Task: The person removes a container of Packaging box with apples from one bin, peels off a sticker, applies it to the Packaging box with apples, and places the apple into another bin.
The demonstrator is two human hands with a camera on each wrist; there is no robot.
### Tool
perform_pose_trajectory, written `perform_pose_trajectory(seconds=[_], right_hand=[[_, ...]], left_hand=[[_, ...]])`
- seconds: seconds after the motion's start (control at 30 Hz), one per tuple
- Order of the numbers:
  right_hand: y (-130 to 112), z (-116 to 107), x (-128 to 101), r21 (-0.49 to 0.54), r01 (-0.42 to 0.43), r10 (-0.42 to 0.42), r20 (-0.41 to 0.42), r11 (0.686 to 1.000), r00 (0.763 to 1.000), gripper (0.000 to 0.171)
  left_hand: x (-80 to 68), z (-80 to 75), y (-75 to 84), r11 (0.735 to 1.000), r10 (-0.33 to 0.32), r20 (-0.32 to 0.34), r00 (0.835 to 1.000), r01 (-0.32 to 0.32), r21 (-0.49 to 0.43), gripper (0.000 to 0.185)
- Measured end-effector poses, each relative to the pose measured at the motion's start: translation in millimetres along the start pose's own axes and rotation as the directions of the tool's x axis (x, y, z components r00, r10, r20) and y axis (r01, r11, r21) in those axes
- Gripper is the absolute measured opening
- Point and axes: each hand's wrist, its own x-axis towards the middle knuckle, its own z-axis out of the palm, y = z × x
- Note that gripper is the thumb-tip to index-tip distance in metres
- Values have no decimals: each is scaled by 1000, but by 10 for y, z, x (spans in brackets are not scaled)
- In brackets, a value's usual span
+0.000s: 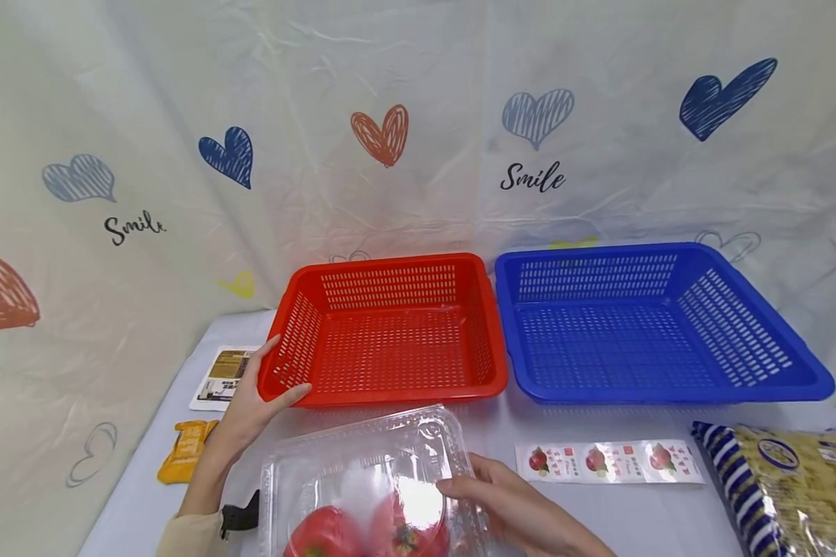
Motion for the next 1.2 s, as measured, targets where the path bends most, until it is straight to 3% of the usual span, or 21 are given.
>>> perform_pose_trajectory(seconds=[0.1,0.33,0.63,0.8,0.93,1.2], right_hand=[[50,-29,13,-14,3,-3,-15,1000,1000,61],[102,-24,61,-92,-31,16,-168,995,986,82],[106,-28,57,-72,-20,3,-221,997,975,79],[110,-24,51,-113,-35,5,-254,993,967,81],[94,-18,46,-179,-63,13,-272,982,962,83],[72,1,39,-325,-147,11,-387,934,922,81]], left_hand=[[2,-5,-1,1000,-7,-1,1000,7,3,99],[4,-23,-5,1000,-13,-5,1000,13,4,99],[-1,-26,12,1000,-25,-2,1000,25,-12,99],[-1,-22,17,1000,-26,-1,1000,26,-12,100],[-3,-18,20,1000,-25,-5,1000,25,-11,100],[-14,-6,18,999,-36,5,999,36,-5,101]])
